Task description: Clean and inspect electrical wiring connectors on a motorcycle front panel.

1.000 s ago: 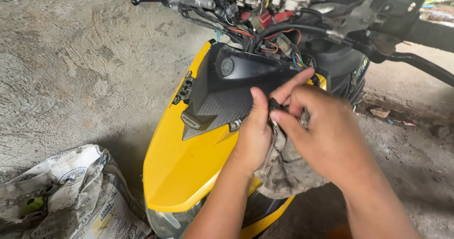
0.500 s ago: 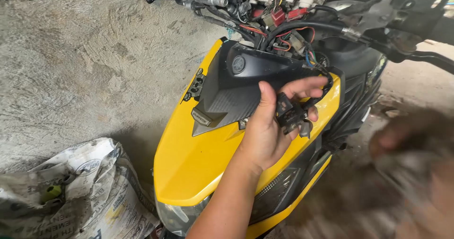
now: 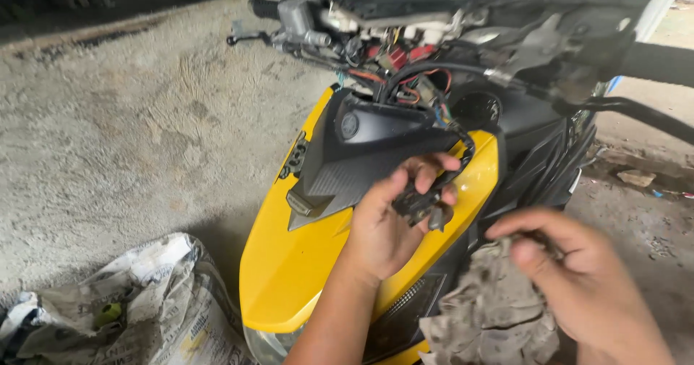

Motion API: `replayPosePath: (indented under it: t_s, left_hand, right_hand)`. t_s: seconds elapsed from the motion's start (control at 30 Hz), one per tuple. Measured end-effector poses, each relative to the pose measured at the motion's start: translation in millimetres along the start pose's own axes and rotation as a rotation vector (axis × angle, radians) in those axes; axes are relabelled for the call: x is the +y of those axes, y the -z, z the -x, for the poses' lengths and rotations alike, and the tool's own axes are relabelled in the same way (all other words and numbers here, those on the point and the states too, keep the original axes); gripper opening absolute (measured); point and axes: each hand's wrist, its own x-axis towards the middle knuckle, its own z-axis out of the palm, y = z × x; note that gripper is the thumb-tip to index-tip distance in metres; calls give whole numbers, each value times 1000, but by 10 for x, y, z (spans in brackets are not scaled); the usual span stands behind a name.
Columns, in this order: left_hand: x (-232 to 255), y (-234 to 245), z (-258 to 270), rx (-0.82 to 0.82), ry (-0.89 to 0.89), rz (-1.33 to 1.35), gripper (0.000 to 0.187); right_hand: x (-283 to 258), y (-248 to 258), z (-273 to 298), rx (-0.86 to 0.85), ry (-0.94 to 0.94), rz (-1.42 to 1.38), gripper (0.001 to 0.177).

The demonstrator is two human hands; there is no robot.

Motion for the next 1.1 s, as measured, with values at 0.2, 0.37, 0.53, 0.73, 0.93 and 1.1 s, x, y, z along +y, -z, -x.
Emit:
replayPosePath:
  t_s: [0.2,0.37,0.53,0.73,0.93,1.1]
  left_hand:
    - [18,-139,-9,64,0,-97,26]
    - [-27,-379,-30,211,24,-226,28]
    - [-37,-530,1,371,37,-433,25]
    - [8,-641,67,373,36,-582,33]
    - [121,-594,105,337,4,-718,32]
    - [261,-605,77,232,-38,-1012,35]
  right_hand:
    - [-279,-303,-52,-73,-119,-1,38]
    - [-385,-620,-88,83,24,226,43]
    - [-523,-763,-121,208,240,290,37]
    - [-454,-712,-125,208,-10,166,25]
    - [-383,-655,-153,168,-138,55,22]
    - [-294,-621,-161,176,-151,35,23]
